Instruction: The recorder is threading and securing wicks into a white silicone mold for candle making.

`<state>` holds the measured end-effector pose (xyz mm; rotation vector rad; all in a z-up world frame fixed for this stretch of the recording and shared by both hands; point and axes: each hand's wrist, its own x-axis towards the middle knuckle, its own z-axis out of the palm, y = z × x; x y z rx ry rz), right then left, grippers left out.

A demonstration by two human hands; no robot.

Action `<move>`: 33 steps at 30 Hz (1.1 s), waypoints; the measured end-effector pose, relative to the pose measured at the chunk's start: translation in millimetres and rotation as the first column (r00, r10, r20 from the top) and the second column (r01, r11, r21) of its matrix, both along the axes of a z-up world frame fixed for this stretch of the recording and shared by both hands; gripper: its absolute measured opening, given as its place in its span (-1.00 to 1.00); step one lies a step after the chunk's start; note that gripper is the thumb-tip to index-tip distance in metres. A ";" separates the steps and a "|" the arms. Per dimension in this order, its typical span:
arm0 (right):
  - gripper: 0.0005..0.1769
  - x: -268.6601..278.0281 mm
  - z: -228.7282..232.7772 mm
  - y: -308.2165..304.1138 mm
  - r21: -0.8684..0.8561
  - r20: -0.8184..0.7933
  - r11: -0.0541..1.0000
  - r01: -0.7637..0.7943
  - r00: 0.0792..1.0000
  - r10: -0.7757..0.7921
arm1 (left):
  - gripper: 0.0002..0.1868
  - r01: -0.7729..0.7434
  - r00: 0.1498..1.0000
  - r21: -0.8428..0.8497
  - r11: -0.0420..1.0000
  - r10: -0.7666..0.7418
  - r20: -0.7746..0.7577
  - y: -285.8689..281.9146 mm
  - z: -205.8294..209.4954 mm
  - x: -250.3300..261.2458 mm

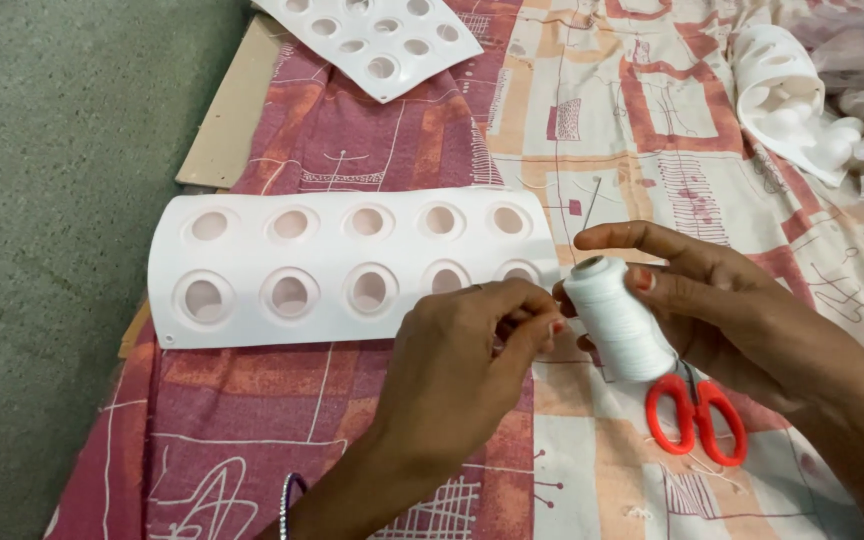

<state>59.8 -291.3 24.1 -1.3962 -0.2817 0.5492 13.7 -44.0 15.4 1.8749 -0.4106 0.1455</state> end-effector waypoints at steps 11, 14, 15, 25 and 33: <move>-0.32 7.2 -19.4 -47.5 0.297 -0.126 0.951 0.087 0.991 -0.051 | -0.87 -0.138 0.990 -0.019 0.990 0.137 -0.037 34.0 22.4 16.6; -0.29 15.0 -19.8 -51.2 0.038 -0.062 0.979 0.198 0.979 -0.196 | -0.87 -0.208 0.975 -0.072 0.975 0.201 -0.093 50.0 27.3 18.0; -0.31 16.4 -17.9 -49.0 -0.137 0.011 0.959 0.249 0.968 -0.250 | -0.87 -0.231 0.969 -0.081 0.970 0.222 -0.109 55.2 27.6 17.6; -0.46 -8.0 16.7 8.5 -0.738 0.574 0.489 0.465 0.814 0.092 | -0.82 -0.325 0.875 -0.124 0.937 0.249 -0.415 60.5 39.1 -12.3; -0.59 -22.9 18.4 61.6 -0.573 0.715 0.729 0.375 0.664 0.220 | -0.80 -0.299 0.893 -0.235 0.925 0.185 -0.411 66.6 28.8 -23.8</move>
